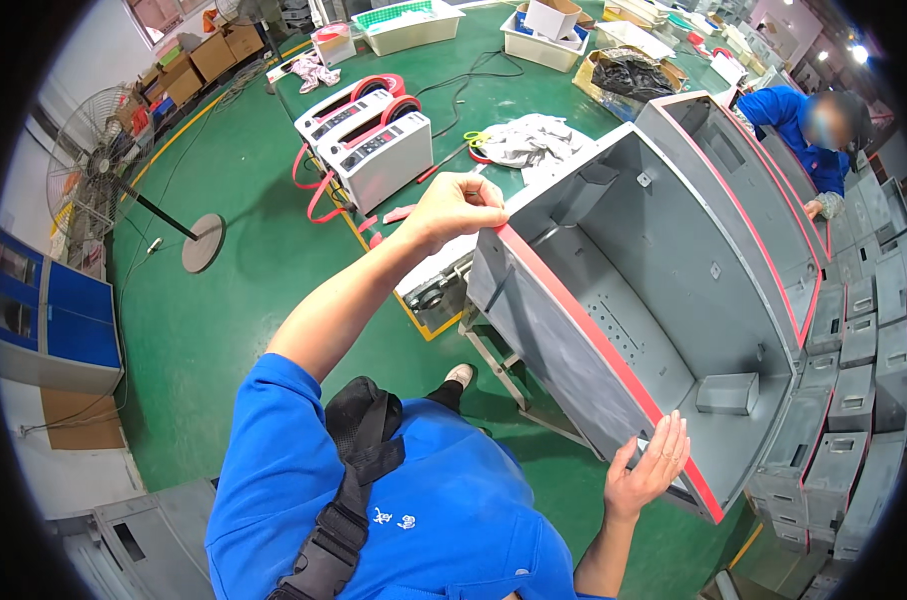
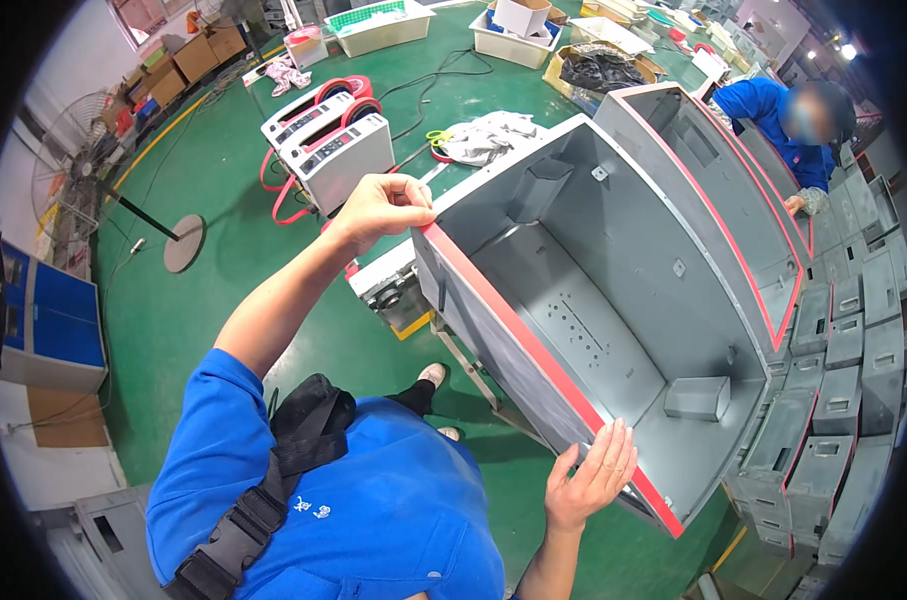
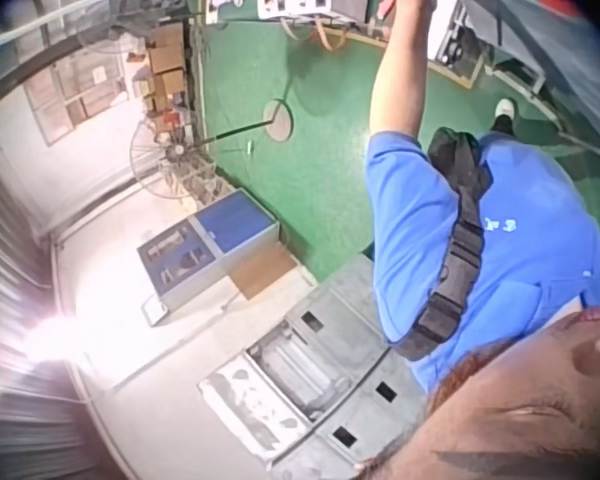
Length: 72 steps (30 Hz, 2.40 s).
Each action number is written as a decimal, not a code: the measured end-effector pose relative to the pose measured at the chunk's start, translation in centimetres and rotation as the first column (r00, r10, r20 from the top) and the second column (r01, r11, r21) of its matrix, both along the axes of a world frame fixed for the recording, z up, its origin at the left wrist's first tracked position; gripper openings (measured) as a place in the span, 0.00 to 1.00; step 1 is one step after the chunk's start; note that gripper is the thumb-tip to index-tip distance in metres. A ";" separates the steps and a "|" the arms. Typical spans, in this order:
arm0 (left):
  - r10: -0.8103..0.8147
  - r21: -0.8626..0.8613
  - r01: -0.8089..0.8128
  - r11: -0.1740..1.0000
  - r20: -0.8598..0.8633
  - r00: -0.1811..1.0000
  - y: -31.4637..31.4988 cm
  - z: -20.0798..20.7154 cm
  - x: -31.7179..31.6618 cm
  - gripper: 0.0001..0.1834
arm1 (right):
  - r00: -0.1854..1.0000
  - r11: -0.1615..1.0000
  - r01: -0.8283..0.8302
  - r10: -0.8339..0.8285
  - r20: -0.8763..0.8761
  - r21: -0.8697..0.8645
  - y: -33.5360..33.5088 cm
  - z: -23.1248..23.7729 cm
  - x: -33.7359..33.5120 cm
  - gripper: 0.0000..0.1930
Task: Apply red protective adhesive tape to the edges of a metal cabinet frame.
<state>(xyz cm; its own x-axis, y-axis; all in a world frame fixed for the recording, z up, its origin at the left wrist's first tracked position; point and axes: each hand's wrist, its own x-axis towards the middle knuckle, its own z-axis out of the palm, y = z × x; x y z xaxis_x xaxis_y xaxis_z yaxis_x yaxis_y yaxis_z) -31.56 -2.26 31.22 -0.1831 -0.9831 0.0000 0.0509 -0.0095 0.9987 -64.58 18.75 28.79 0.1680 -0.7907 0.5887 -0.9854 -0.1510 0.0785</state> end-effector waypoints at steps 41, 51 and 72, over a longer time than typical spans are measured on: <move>-0.318 -0.775 0.630 0.041 0.588 0.744 -7.4 -2.7 2.6 0.16 | 0.928 0.944 0.329 -0.316 0.198 -0.033 -7.6 -0.2 15.7 0.23; -0.558 -0.815 0.580 0.000 0.481 0.676 -10.3 -0.4 -4.5 0.18 | 0.291 0.363 0.931 -0.689 0.664 -0.031 4.6 -2.6 -10.0 0.23; -0.385 -0.775 0.628 0.067 0.560 0.733 4.0 -0.5 -6.5 0.13 | -0.123 0.664 0.747 0.130 0.984 0.006 -0.4 -3.3 -5.0 0.40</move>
<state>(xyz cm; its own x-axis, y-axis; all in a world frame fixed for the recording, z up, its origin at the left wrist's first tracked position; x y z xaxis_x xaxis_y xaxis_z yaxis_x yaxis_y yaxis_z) -38.02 1.78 30.69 -0.7516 0.0042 0.6596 0.2917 0.8990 0.3266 -69.59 18.34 25.46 -0.9960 -0.0704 0.0554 -0.0427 -0.1704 -0.9845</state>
